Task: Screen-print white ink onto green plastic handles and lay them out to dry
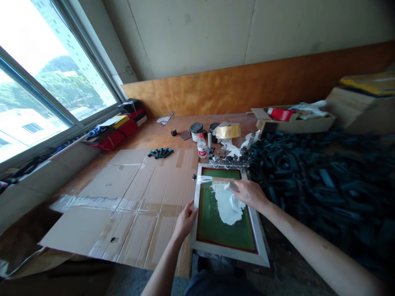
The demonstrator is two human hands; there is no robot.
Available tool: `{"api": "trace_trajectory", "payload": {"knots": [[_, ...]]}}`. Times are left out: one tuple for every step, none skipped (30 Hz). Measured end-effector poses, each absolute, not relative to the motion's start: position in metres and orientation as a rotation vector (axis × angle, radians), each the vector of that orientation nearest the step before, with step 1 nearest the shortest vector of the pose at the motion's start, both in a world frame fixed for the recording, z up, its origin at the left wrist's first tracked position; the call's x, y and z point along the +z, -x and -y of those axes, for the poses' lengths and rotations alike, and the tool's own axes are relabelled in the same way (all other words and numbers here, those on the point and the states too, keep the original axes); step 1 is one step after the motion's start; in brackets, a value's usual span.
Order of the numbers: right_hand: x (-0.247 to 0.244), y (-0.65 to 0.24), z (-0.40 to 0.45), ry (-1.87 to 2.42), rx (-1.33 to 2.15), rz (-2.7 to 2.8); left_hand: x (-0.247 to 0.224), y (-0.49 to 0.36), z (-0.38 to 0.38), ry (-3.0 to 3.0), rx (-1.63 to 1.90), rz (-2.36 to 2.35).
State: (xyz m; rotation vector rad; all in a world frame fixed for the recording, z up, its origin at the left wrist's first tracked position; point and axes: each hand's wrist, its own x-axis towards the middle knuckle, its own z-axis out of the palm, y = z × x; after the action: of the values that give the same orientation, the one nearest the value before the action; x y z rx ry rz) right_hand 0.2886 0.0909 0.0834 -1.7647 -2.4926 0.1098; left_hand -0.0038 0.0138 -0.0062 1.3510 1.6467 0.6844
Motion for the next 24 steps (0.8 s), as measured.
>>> {"api": "trace_trajectory", "payload": {"knots": [[0.081, -0.291, -0.087, 1.796, 0.049, 2.457, -0.006, 0.004, -0.014, -1.356, 0.676, -1.651], [0.077, -0.291, -0.082, 1.813, 0.002, 2.434, -0.006, 0.004, -0.013, -1.36, 0.669, -1.658], [0.073, -0.29, -0.077, 1.816, -0.031, 2.423, -0.005, 0.004, -0.013, -1.363, 0.662, -1.662], [0.068, -0.286, -0.072, 1.807, -0.051, 2.42, -0.004, 0.004, -0.013, -1.364, 0.657, -1.664], [0.062, -0.282, -0.065, 1.78, -0.061, 2.425, -0.004, 0.004, -0.013, -1.364, 0.654, -1.662], [0.057, -0.276, -0.058, 1.733, -0.068, 2.439, -0.002, 0.004, -0.013, -1.36, 0.653, -1.66], [0.053, -0.272, -0.05, 1.669, -0.07, 2.468, -0.001, 0.004, -0.013, -1.357, 0.653, -1.656], [0.051, -0.268, -0.042, 1.586, -0.064, 2.514, -0.001, 0.004, -0.013, -1.354, 0.653, -1.653], [0.049, -0.267, -0.035, 1.484, -0.053, 2.572, 0.0, 0.004, -0.013, -1.352, 0.655, -1.649], [0.05, -0.268, -0.028, 1.368, -0.036, 2.635, 0.0, 0.003, -0.013, -1.351, 0.656, -1.646], [0.052, -0.272, -0.023, 1.255, -0.015, 2.693, 0.0, 0.003, -0.012, -1.351, 0.657, -1.644], [0.056, -0.277, -0.021, 1.154, 0.017, 2.743, 0.0, 0.003, -0.012, -1.353, 0.66, -1.642], [0.061, -0.283, -0.021, 1.075, 0.066, 2.786, -0.001, 0.003, -0.012, -1.354, 0.663, -1.641], [0.066, -0.288, -0.023, 1.021, 0.13, 2.817, -0.001, 0.003, -0.012, -1.353, 0.665, -1.642], [0.071, -0.292, -0.028, 1.001, 0.199, 2.832, -0.002, 0.003, -0.012, -1.351, 0.667, -1.646], [0.074, -0.294, -0.032, 1.012, 0.257, 2.821, -0.003, 0.003, -0.012, -1.348, 0.67, -1.65], [0.075, -0.294, -0.037, 1.043, 0.287, 2.785, -0.003, 0.003, -0.012, -1.345, 0.675, -1.655], [0.074, -0.293, -0.04, 1.075, 0.282, 2.732, -0.004, 0.003, -0.012, -1.339, 0.681, -1.66], [0.071, -0.29, -0.04, 1.091, 0.244, 2.674, -0.005, 0.003, -0.012, -1.332, 0.692, -1.662], [0.066, -0.288, -0.038, 1.078, 0.184, 2.623, -0.005, 0.003, -0.012, -1.321, 0.704, -1.663], [0.06, -0.286, -0.034, 1.038, 0.12, 2.587, -0.006, 0.004, -0.012, -1.308, 0.716, -1.661], [0.054, -0.285, -0.028, 0.979, 0.072, 2.571, -0.007, 0.004, -0.012, -1.293, 0.727, -1.66], [0.05, -0.286, -0.022, 0.919, 0.051, 2.571, -0.007, 0.004, -0.012, -1.28, 0.738, -1.658], [0.047, -0.289, -0.017, 0.874, 0.063, 2.584, -0.008, 0.004, -0.012, -1.269, 0.748, -1.657]]}}
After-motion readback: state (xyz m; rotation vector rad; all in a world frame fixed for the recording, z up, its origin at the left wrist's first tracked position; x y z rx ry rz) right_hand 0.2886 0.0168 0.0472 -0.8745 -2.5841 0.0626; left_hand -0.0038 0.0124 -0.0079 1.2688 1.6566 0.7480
